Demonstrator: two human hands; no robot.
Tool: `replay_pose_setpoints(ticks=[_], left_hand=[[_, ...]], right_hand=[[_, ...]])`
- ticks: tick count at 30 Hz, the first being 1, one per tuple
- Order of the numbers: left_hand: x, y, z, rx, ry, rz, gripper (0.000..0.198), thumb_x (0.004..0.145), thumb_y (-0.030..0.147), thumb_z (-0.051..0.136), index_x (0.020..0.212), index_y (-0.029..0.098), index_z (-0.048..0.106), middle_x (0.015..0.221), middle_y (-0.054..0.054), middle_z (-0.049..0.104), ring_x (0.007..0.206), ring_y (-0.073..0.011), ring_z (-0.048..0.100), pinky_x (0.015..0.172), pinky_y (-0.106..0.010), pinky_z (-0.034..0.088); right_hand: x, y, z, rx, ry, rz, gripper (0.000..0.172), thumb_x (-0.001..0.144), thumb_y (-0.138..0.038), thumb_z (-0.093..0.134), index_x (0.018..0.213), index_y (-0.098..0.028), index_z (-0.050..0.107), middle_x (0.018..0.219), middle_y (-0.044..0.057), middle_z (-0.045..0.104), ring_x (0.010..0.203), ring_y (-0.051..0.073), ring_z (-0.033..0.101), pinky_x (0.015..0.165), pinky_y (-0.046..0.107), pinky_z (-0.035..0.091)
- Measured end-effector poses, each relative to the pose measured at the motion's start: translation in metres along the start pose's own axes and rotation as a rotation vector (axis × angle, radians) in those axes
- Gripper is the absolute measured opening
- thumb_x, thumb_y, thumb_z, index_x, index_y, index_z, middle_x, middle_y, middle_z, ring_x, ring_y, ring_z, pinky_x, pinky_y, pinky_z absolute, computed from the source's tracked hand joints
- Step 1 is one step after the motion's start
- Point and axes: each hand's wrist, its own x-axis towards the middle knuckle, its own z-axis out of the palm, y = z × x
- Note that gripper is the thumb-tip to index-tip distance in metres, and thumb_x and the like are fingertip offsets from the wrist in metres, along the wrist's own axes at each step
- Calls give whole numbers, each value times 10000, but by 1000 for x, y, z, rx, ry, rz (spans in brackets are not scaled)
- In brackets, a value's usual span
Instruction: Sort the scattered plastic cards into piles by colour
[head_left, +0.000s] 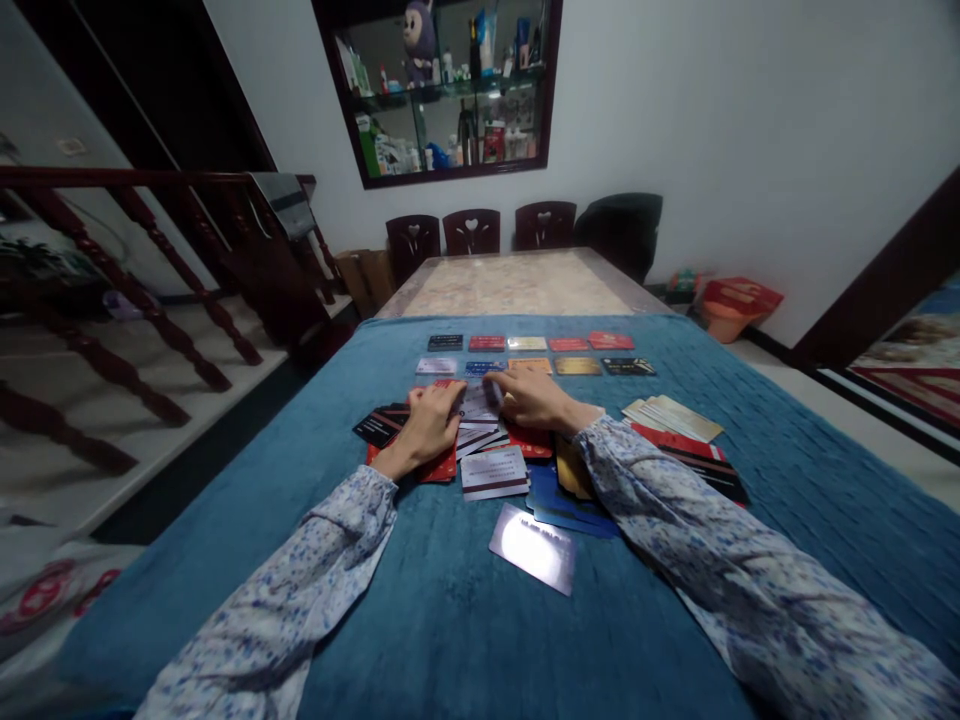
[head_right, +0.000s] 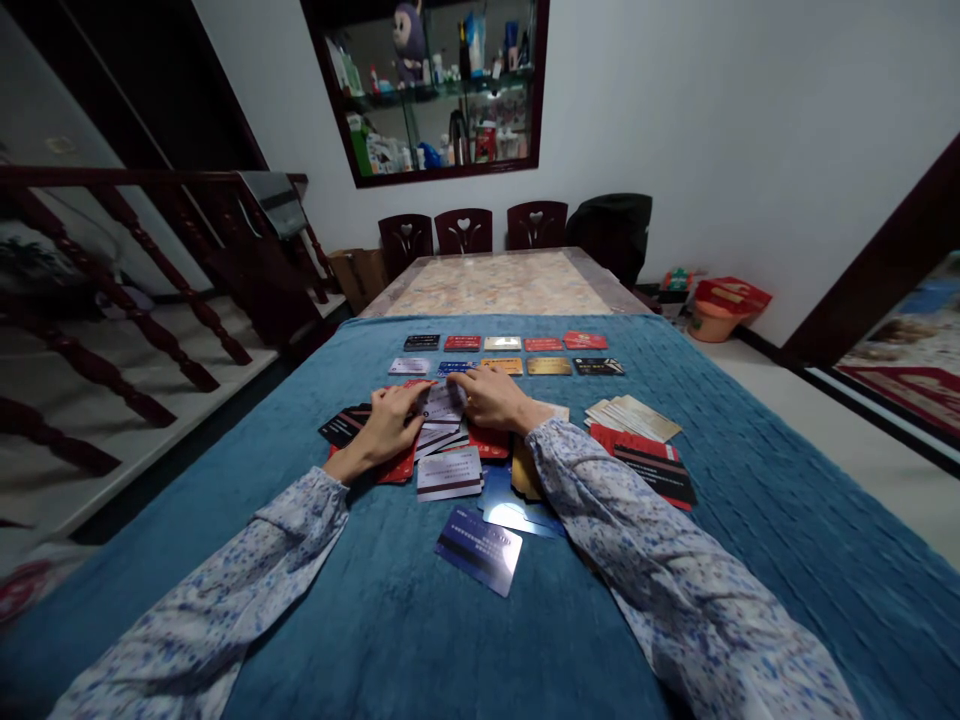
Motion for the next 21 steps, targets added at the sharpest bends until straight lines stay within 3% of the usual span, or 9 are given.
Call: replay_pose_setpoints(ticks=[6,15,21], left_hand=[[1,0,-2,-4,-18,-28,562,887,215,610,1441,184,519,1342,-161,670,1236,-334,579,1064,-544,372],[3,-6,-3,8,2,-14,547,895,214,617,1432,188,521,1292,-156,670,1204,-338,563,1038,-537,380],[5,-10,-8,52,23,4,496,883,244,663,1371,210,584,1261,-146,646,1222,-348,534,1022,-530,385]], right_hand=[[0,1,0,-3,1,9,629,878,-199,603,1500,-132,530,1369,197,656,1245,327,580,984,412,437],[1,7,4,-26,66,-28,528,926,-311,611,1429,-151,593,1259,197,665,1182,332,545,960,433,423],[1,13,6,-28,108,-95,558,893,-363,665,1409,-158,608,1354,198,594,1211,335,471,977,454,412]])
